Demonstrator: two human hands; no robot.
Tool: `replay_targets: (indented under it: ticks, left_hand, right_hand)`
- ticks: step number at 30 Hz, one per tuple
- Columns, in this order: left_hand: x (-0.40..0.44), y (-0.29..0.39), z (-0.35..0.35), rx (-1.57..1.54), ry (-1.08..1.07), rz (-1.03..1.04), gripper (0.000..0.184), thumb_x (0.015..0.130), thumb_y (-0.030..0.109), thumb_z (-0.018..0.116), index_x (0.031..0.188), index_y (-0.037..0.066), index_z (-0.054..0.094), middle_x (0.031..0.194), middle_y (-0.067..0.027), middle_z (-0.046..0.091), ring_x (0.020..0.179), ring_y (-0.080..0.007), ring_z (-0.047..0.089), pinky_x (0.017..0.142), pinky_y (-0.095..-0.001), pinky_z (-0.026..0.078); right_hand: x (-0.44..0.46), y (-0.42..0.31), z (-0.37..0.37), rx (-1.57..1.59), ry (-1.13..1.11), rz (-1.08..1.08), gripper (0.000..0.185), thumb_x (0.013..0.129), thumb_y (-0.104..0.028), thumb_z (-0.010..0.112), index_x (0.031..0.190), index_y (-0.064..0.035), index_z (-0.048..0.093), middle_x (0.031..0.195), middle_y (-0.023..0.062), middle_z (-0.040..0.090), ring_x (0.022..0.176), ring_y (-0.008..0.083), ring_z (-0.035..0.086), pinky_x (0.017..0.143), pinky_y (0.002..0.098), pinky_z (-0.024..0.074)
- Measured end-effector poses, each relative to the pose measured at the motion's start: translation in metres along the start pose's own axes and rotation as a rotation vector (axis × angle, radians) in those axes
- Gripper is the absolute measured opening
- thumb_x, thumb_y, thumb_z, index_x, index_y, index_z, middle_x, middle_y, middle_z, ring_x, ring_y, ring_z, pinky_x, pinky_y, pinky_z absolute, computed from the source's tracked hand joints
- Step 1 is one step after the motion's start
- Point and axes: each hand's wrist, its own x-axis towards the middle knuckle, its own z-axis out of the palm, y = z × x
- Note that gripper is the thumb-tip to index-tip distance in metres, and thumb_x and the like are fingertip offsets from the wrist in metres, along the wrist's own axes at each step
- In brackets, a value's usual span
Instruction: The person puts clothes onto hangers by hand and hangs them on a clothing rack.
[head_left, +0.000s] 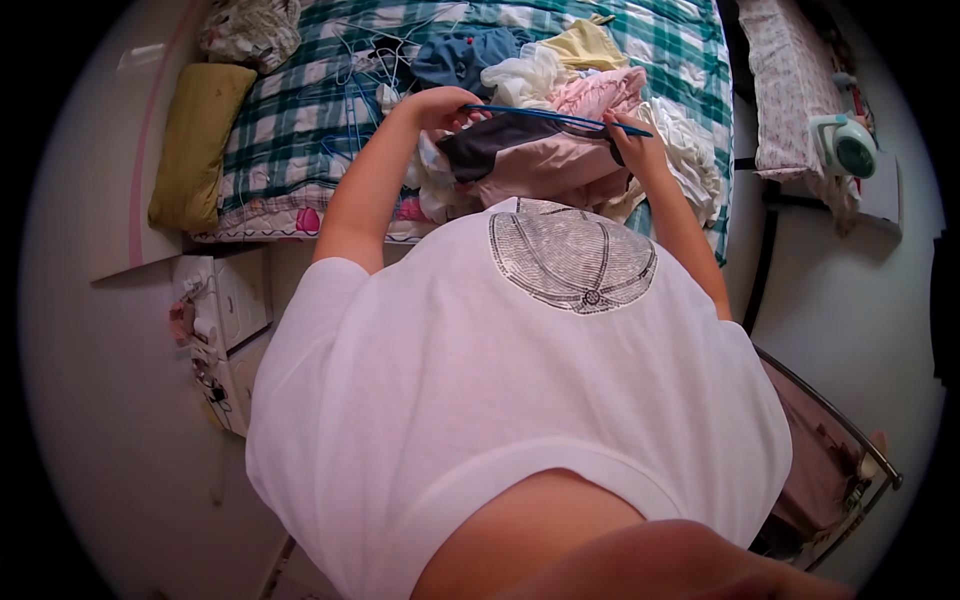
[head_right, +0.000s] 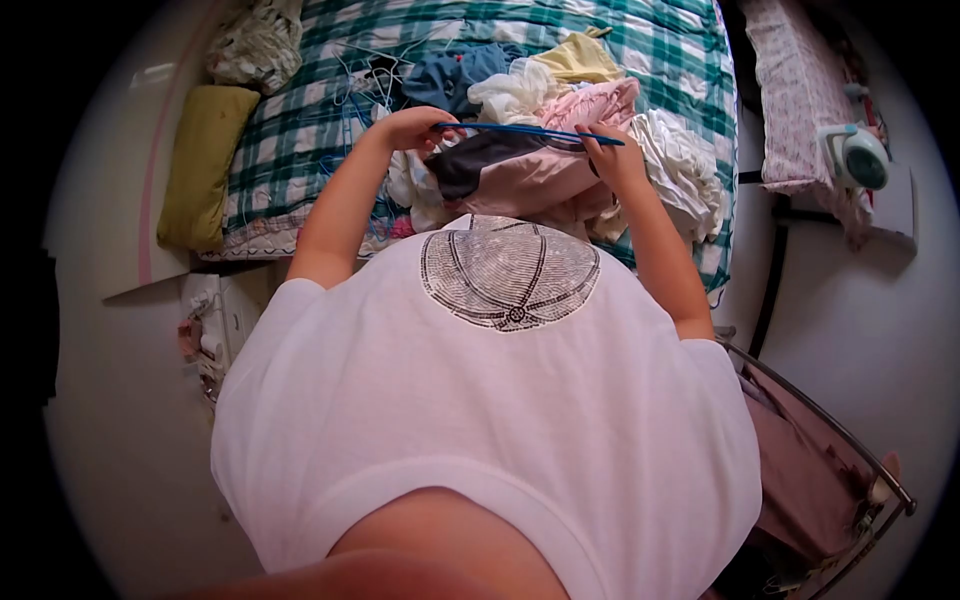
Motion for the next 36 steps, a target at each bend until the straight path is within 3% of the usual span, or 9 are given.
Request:
replay_targets:
  ticks: [4, 9, 12, 16, 22, 26, 29, 33, 36]
  left_hand:
    - [0.028, -0.012, -0.002, 0.349, 0.429, 0.125, 0.018, 0.081, 0.020, 0.055, 0.093, 0.009, 0.047, 0.070, -0.0012, 0.055, 0.051, -0.0075, 0.046, 0.046, -0.0215, 0.041]
    - [0.074, -0.036, -0.015, 0.136, 0.671, 0.235, 0.013, 0.081, 0.017, 0.049, 0.087, 0.006, 0.050, 0.075, -0.0055, 0.057, 0.052, -0.0113, 0.049, 0.047, -0.0257, 0.043]
    - [0.090, -0.047, 0.014, 0.176, 0.617, 0.264, 0.013, 0.078, 0.014, 0.048, 0.086, 0.006, 0.054, 0.078, -0.0050, 0.058, 0.055, -0.0127, 0.051, 0.049, -0.0247, 0.042]
    - [0.123, -0.052, 0.047, 0.658, 0.467, 0.709, 0.034, 0.065, 0.003, 0.047, 0.096, 0.006, 0.060, 0.087, -0.0073, 0.062, 0.079, -0.0191, 0.058, 0.072, -0.0289, 0.046]
    - [0.130, -0.025, 0.089, 0.768, -0.030, 0.536, 0.043, 0.065, -0.001, 0.050, 0.108, 0.003, 0.055, 0.111, -0.0117, 0.053, 0.102, -0.0225, 0.050, 0.088, -0.0304, 0.039]
    - [0.159, -0.037, 0.072, 1.137, -0.052, 0.908, 0.033, 0.065, 0.012, 0.057, 0.098, 0.008, 0.061, 0.093, -0.0123, 0.059, 0.088, -0.0276, 0.055, 0.075, -0.0332, 0.042]
    - [0.131, -0.022, 0.078, 1.282, 0.052, 0.608, 0.031, 0.067, 0.022, 0.062, 0.095, 0.009, 0.062, 0.095, -0.0103, 0.059, 0.091, -0.0261, 0.055, 0.080, -0.0338, 0.040]
    - [0.116, -0.031, 0.046, 1.529, 0.180, 0.479, 0.029, 0.066, 0.032, 0.065, 0.086, 0.011, 0.064, 0.077, -0.0117, 0.058, 0.078, -0.0284, 0.055, 0.066, -0.0355, 0.041]
    - [0.094, -0.037, 0.022, 1.295, 0.198, 0.676, 0.028, 0.070, 0.031, 0.066, 0.081, 0.007, 0.061, 0.066, -0.0080, 0.054, 0.066, -0.0194, 0.053, 0.058, -0.0322, 0.039]
  right_hand:
    - [-0.012, 0.007, -0.003, -0.054, 0.001, 0.004, 0.035, 0.084, -0.036, 0.048, 0.072, -0.0047, 0.058, 0.064, 0.0139, 0.056, 0.060, 0.0327, 0.053, 0.053, 0.0380, 0.0393]
    - [-0.024, 0.018, -0.009, 0.088, 0.074, 0.196, 0.037, 0.088, -0.035, 0.045, 0.071, -0.0036, 0.056, 0.060, 0.0072, 0.052, 0.055, 0.0197, 0.048, 0.053, 0.0295, 0.0366]
    - [-0.024, -0.002, -0.018, 0.225, 0.071, 0.252, 0.035, 0.089, -0.031, 0.045, 0.072, -0.0015, 0.053, 0.059, 0.0067, 0.049, 0.055, 0.0182, 0.044, 0.053, 0.0280, 0.0356]
    - [-0.029, -0.017, -0.015, 0.317, 0.050, 0.151, 0.024, 0.086, -0.021, 0.049, 0.077, 0.0011, 0.052, 0.064, 0.0092, 0.047, 0.059, 0.0218, 0.044, 0.057, 0.0284, 0.0374]
    - [-0.027, -0.052, -0.026, 0.345, 0.052, 0.111, 0.029, 0.089, -0.024, 0.044, 0.072, -0.0016, 0.048, 0.061, 0.0007, 0.043, 0.058, 0.0088, 0.038, 0.054, 0.0221, 0.0312]
    - [-0.024, -0.067, -0.048, 0.417, 0.005, 0.209, 0.030, 0.090, -0.024, 0.042, 0.069, -0.0034, 0.046, 0.062, -0.0008, 0.041, 0.059, 0.0082, 0.035, 0.056, 0.0214, 0.0296]
    - [-0.025, -0.053, -0.060, 0.422, 0.048, 0.222, 0.031, 0.091, -0.025, 0.041, 0.069, -0.0038, 0.046, 0.062, -0.0009, 0.041, 0.059, 0.0082, 0.036, 0.056, 0.0215, 0.0295]
    - [-0.029, -0.012, -0.069, 0.433, 0.114, 0.275, 0.031, 0.089, -0.029, 0.045, 0.075, -0.0013, 0.051, 0.063, -0.0009, 0.045, 0.059, 0.0076, 0.040, 0.054, 0.0216, 0.0323]
    - [-0.038, 0.021, -0.068, 0.357, 0.073, 0.325, 0.034, 0.089, -0.031, 0.044, 0.075, -0.0011, 0.051, 0.064, -0.0007, 0.046, 0.060, 0.0080, 0.041, 0.055, 0.0218, 0.0332]
